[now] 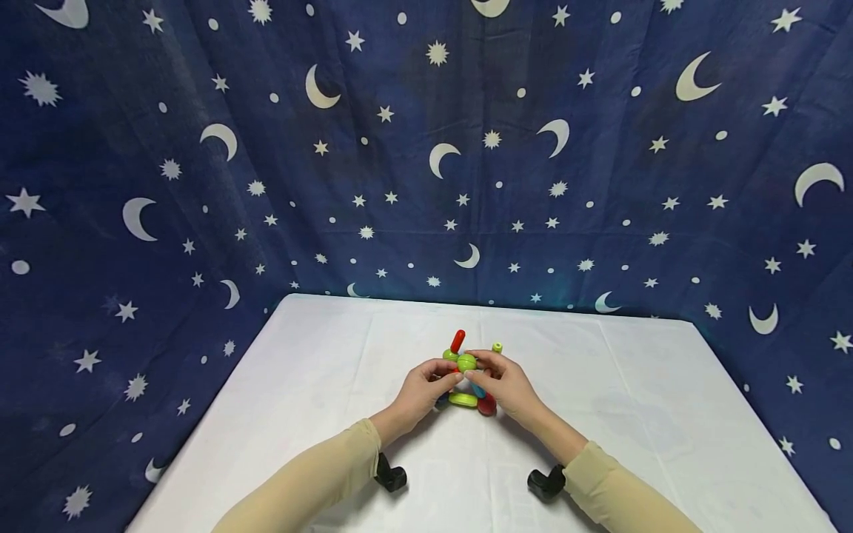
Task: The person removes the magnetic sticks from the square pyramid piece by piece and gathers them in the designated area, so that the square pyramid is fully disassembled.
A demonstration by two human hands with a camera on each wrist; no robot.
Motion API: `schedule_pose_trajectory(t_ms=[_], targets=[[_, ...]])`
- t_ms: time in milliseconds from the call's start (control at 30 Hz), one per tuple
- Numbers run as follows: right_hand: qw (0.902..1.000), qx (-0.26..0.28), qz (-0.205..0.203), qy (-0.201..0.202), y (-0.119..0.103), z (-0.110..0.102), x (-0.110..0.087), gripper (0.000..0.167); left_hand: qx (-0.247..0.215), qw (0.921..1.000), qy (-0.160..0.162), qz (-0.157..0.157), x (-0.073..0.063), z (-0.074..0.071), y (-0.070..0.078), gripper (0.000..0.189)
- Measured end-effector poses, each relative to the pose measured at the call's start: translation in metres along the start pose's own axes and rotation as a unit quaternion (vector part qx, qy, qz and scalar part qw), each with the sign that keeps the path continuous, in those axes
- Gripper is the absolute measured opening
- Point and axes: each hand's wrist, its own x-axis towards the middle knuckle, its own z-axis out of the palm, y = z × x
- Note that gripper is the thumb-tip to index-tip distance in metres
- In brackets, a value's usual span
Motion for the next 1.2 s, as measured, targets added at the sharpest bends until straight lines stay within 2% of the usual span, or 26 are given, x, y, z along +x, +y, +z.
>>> schedule_pose_trajectory(t_ms=[267, 467, 700, 900, 1000, 1100, 1167, 1200], targets=[[0.9998, -0.016, -0.003, 0.006, -0.002, 0.0, -0.002, 0.043, 0.005, 0.9999, 0.011, -0.004, -0.001, -0.008, 0.006, 0.027], [0.9996, -0.024, -0.011, 0.012, -0.003, -0.008, -0.007, 0.042, 0.014, 0.9996, 0.024, -0.007, -0.005, -0.017, 0.006, 0.031], [0.9979, -0.055, -0.023, 0.024, -0.004, -0.025, -0.021, 0.043, 0.012, 0.9995, 0.03, -0.007, -0.011, -0.035, 0.004, 0.037], [0.9984, -0.05, -0.016, 0.021, -0.002, -0.032, -0.029, 0.042, 0.02, 0.9988, 0.043, -0.014, -0.02, -0.051, 0.002, 0.038], [0.9988, -0.042, -0.015, 0.018, 0.0, -0.034, -0.03, 0.042, 0.042, 0.9973, 0.06, 0.013, -0.026, -0.051, 0.003, 0.036], [0.999, -0.038, -0.02, 0.014, 0.0, -0.034, -0.031, 0.045, 0.063, 0.9933, 0.07, 0.067, -0.035, -0.044, 0.012, 0.03], [0.9989, -0.039, -0.022, 0.014, 0.0, -0.035, -0.032, 0.046, 0.059, 0.9922, 0.063, 0.089, -0.043, -0.034, 0.021, 0.027], [0.9988, -0.042, -0.022, 0.014, 0.0, -0.035, -0.032, 0.046, 0.042, 0.9939, 0.051, 0.089, -0.046, -0.027, 0.025, 0.026]])
